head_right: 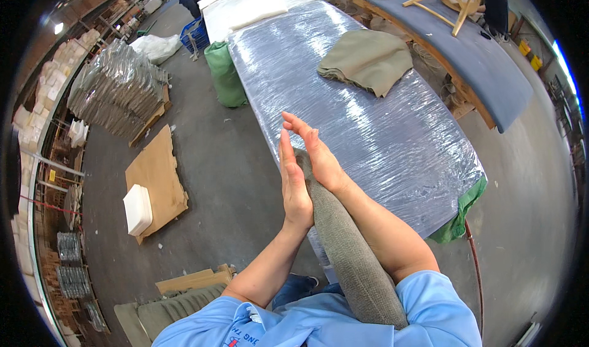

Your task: The person folds a green fabric cushion cover by hand on a plastic-wrapped table. They repeatedly align edges, fold the cover in half, and smooth it before placing it on a stack of similar folded covers.

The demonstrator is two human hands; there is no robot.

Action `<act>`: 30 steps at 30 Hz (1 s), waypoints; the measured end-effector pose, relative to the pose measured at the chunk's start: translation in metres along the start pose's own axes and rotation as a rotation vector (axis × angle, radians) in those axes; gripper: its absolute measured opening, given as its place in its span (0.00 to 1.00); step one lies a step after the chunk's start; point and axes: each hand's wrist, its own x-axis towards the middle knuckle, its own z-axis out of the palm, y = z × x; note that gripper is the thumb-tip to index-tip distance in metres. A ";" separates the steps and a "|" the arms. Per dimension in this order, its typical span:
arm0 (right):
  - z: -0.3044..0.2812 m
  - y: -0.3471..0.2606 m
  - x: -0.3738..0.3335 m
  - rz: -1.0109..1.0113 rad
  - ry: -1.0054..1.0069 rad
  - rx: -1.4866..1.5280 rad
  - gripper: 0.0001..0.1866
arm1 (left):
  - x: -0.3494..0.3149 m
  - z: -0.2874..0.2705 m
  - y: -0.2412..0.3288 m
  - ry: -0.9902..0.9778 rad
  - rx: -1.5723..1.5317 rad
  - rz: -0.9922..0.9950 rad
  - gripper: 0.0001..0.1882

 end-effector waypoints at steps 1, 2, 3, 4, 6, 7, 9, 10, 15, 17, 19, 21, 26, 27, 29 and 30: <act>0.000 0.008 0.000 -0.015 0.000 0.033 0.51 | 0.005 0.001 0.001 -0.005 0.042 0.023 0.41; -0.002 0.012 0.000 -0.023 0.010 0.068 0.51 | 0.016 0.005 0.008 -0.008 0.018 0.057 0.40; -0.004 0.016 0.000 -0.032 0.019 0.100 0.51 | 0.021 0.007 0.011 -0.012 0.015 0.078 0.40; -0.004 0.020 0.000 -0.038 0.031 0.138 0.50 | 0.024 0.009 0.015 -0.017 0.012 0.096 0.39; -0.002 0.014 0.003 -0.027 0.015 0.139 0.50 | 0.028 0.006 0.009 -0.009 -0.001 0.094 0.39; -0.003 0.009 0.000 -0.009 0.002 0.090 0.50 | 0.024 0.002 0.008 -0.006 -0.048 0.072 0.40; -0.010 -0.005 -0.007 0.004 -0.012 0.040 0.51 | 0.009 0.001 0.015 -0.033 -0.242 0.023 0.42; -0.013 -0.011 -0.011 -0.005 -0.024 0.042 0.51 | -0.004 0.003 0.022 -0.058 -0.291 0.033 0.43; -0.010 -0.048 -0.036 -0.103 -0.077 -0.021 0.54 | -0.038 0.015 0.035 -0.123 -0.162 0.197 0.46; -0.012 -0.046 -0.043 -0.072 -0.011 0.014 0.56 | -0.021 0.023 0.040 -0.114 -0.133 0.214 0.45; -0.017 -0.043 -0.049 -0.079 -0.007 0.029 0.56 | -0.014 0.030 0.050 -0.109 -0.154 0.167 0.46; -0.014 -0.041 -0.049 -0.100 0.000 0.027 0.56 | -0.008 0.027 0.051 -0.104 -0.162 0.147 0.46; -0.019 -0.034 -0.034 -0.007 -0.044 0.119 0.54 | -0.008 0.009 0.009 -0.092 -0.254 0.019 0.44; -0.017 -0.031 -0.033 0.033 -0.044 0.141 0.54 | -0.007 0.006 0.004 -0.094 -0.290 -0.050 0.43; -0.013 -0.023 -0.031 0.037 -0.062 0.130 0.54 | 0.003 0.002 -0.005 -0.085 -0.361 -0.172 0.41; -0.012 -0.021 -0.032 0.039 -0.068 0.127 0.54 | 0.007 0.002 -0.012 -0.043 -0.326 -0.141 0.40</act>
